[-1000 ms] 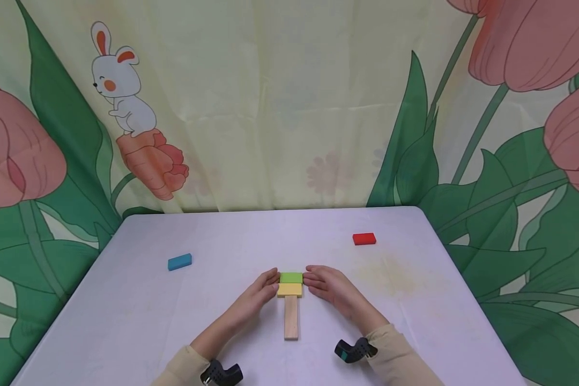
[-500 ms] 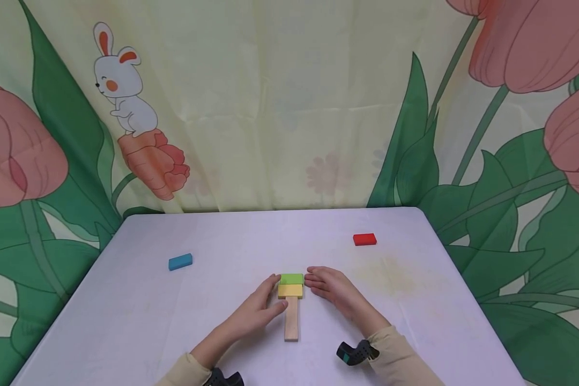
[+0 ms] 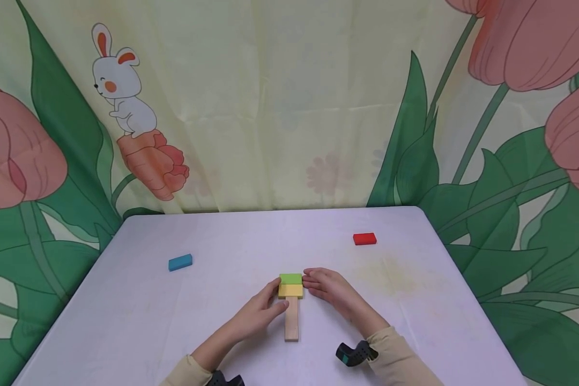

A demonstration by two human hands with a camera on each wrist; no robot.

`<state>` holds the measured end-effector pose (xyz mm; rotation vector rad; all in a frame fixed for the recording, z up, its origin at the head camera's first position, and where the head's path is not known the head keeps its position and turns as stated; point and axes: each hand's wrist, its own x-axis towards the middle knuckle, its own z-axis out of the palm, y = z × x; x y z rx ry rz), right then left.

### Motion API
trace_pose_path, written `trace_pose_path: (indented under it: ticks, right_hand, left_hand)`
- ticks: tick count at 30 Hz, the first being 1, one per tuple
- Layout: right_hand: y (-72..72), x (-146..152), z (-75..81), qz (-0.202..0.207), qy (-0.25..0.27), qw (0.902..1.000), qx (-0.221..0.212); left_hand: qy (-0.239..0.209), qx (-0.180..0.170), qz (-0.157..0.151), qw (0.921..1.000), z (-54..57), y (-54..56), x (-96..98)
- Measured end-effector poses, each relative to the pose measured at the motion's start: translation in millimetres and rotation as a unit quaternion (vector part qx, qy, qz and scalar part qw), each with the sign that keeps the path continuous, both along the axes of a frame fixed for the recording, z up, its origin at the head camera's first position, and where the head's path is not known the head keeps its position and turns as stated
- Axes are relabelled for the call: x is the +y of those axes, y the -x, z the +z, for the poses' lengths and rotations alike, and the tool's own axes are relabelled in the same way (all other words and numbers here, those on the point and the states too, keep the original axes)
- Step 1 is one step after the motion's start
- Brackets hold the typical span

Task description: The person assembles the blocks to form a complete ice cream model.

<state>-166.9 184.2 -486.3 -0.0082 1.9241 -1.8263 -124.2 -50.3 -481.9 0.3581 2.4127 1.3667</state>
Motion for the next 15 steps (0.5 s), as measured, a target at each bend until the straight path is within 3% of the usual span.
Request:
trace_pose_path:
  ticks: [5,9,12,15]
  right_hand:
    - [1.4,2,-0.1,0.001,-0.010,0.9999,0.012]
    - [8.1,8,-0.5,-0.023,-0.077,0.9956,0.048]
    - [18.0,19,-1.0,-0.057,-0.172,0.9780,0.102]
    - [30.3,37,-0.6,-0.092,-0.259,0.9497,0.151]
  left_hand:
    - [0.005,0.010,-0.012,0.9999,-2.9,0.6,-1.6]
    - [0.056,0.064,-0.062,0.9945,-2.8,0.7,-5.4]
    - [0.112,0.126,-0.117,0.9788,-1.6,1.4,-8.0]
    - [0.169,0.182,-0.158,0.9558,-0.5,2.3,-8.0]
